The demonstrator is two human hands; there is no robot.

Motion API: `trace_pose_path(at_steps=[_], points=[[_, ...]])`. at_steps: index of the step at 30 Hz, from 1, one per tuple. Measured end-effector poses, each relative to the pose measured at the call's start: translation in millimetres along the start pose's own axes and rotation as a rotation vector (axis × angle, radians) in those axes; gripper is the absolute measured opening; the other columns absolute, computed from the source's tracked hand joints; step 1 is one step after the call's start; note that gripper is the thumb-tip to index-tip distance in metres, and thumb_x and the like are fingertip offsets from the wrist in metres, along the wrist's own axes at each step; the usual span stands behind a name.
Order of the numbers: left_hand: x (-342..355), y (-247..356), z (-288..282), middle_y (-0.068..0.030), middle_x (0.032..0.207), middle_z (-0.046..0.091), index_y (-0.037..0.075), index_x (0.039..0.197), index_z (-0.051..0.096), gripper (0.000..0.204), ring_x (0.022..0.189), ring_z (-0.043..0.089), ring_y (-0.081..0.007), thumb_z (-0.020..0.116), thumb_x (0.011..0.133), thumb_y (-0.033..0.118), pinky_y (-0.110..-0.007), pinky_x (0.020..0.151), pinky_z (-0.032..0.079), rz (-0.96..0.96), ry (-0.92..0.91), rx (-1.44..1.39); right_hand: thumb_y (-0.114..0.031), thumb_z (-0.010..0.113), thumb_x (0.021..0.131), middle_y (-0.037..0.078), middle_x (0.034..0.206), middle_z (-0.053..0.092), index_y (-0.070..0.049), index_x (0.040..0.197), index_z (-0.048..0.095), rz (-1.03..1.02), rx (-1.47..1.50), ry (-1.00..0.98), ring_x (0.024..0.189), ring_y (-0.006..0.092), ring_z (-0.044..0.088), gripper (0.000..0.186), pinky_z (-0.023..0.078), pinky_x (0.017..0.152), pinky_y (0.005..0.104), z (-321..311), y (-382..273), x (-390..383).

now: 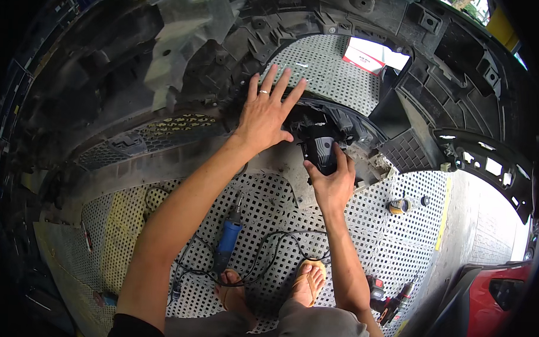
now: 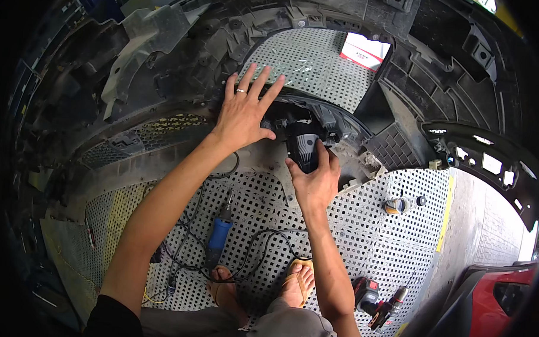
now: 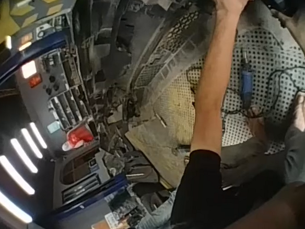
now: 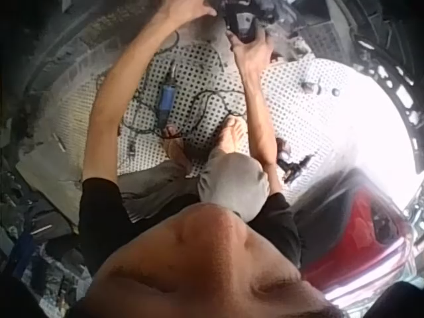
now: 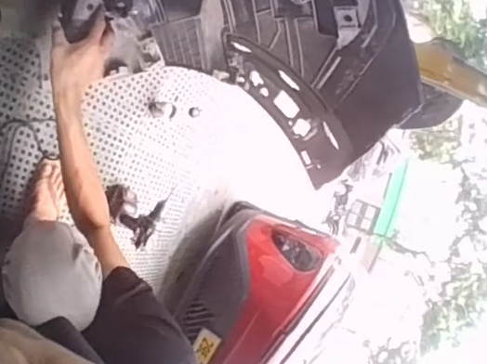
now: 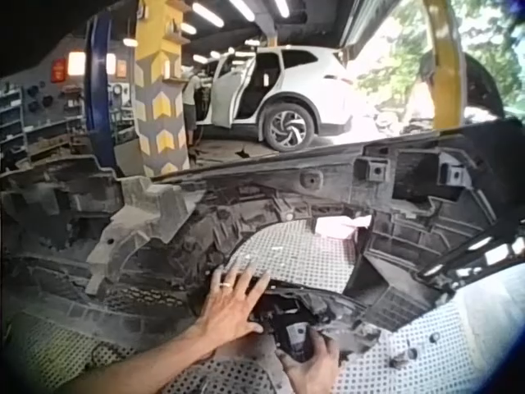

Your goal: Replacing or repairing components on a car bumper assembly using power tools.

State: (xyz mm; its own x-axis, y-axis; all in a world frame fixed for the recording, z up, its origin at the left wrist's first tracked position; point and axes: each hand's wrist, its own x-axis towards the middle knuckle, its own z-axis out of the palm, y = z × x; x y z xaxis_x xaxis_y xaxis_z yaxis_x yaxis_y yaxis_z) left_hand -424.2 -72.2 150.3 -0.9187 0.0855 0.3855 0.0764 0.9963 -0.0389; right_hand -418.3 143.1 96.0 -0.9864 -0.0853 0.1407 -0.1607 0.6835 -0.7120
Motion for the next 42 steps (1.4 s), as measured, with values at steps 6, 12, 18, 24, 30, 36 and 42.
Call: trace_pose_path(at_steps=[6, 12, 18, 24, 30, 36, 42], points=[[1, 14, 23, -0.0147, 0.155, 0.045, 0.020, 0.165, 0.027, 0.136, 0.149, 0.037, -0.0359, 0.097, 0.053, 0.052, -0.075, 0.122, 0.003, -0.113, -0.026, -0.020, -0.039, 0.093, 0.069, 0.015, 0.132, 0.061, -0.015, 0.143, 0.063, -0.053, -0.068, 0.046, 0.121, 0.0362, 0.059, 0.084, 0.051, 0.101, 0.0466, 18, -1, 11], [0, 11, 36, -0.0094, 0.154, 0.046, 0.020, 0.162, 0.033, 0.125, 0.148, 0.039, -0.0305, 0.096, 0.057, 0.045, -0.075, 0.122, 0.003, -0.135, 0.061, -0.086, -0.037, 0.093, 0.067, 0.016, 0.125, 0.061, -0.012, 0.138, 0.066, -0.101, -0.125, 0.100, 0.116, 0.0377, 0.059, 0.079, 0.050, 0.101, 0.0475, 27, -12, 24], [-2, 14, 38, -0.0045, 0.154, 0.047, 0.021, 0.159, 0.038, 0.106, 0.147, 0.040, -0.0275, 0.092, 0.069, 0.033, -0.078, 0.119, 0.003, -0.173, 0.126, -0.104, -0.036, 0.094, 0.066, 0.019, 0.118, 0.060, -0.007, 0.128, 0.065, -0.060, -0.088, 0.113, 0.114, 0.0396, 0.059, 0.074, 0.051, 0.099, 0.0491, 23, -28, 30], [-5, 18, 44, -0.0054, 0.153, 0.047, 0.022, 0.158, 0.040, 0.100, 0.147, 0.039, -0.0285, 0.091, 0.072, 0.026, -0.078, 0.119, 0.000, -0.204, 0.136, -0.137, -0.034, 0.096, 0.065, 0.021, 0.120, 0.059, -0.007, 0.133, 0.059, -0.132, -0.014, 0.021, 0.116, 0.0425, 0.059, 0.082, 0.051, 0.100, 0.0510, 17, -9, 27], [1, 22, 44, -0.0031, 0.154, 0.045, 0.023, 0.156, 0.041, 0.097, 0.149, 0.036, -0.0273, 0.091, 0.073, 0.025, -0.078, 0.118, 0.000, -0.244, 0.120, -0.155, -0.040, 0.099, 0.061, 0.021, 0.134, 0.058, -0.001, 0.143, 0.044, -0.226, 0.064, 0.105, 0.120, 0.0391, 0.061, 0.106, 0.052, 0.099, 0.0469, 31, 15, 13], [4, 26, 48, -0.0030, 0.154, 0.044, 0.022, 0.154, 0.042, 0.095, 0.150, 0.035, -0.0282, 0.091, 0.073, 0.021, -0.079, 0.118, -0.001, -0.276, 0.098, -0.165, -0.045, 0.099, 0.060, 0.021, 0.138, 0.059, -0.001, 0.147, 0.042, -0.088, 0.120, 0.244, 0.124, 0.0385, 0.060, 0.113, 0.051, 0.101, 0.0474, 41, 8, 5], [0, 28, 48, -0.0033, 0.153, 0.046, 0.022, 0.152, 0.043, 0.091, 0.150, 0.035, -0.0278, 0.090, 0.073, 0.018, -0.079, 0.118, -0.001, -0.301, 0.117, -0.158, -0.040, 0.093, 0.070, 0.025, 0.134, 0.058, 0.002, 0.146, 0.038, 0.033, 0.082, 0.024, 0.122, 0.0409, 0.061, 0.102, 0.050, 0.101, 0.0483, 26, -3, 11]])
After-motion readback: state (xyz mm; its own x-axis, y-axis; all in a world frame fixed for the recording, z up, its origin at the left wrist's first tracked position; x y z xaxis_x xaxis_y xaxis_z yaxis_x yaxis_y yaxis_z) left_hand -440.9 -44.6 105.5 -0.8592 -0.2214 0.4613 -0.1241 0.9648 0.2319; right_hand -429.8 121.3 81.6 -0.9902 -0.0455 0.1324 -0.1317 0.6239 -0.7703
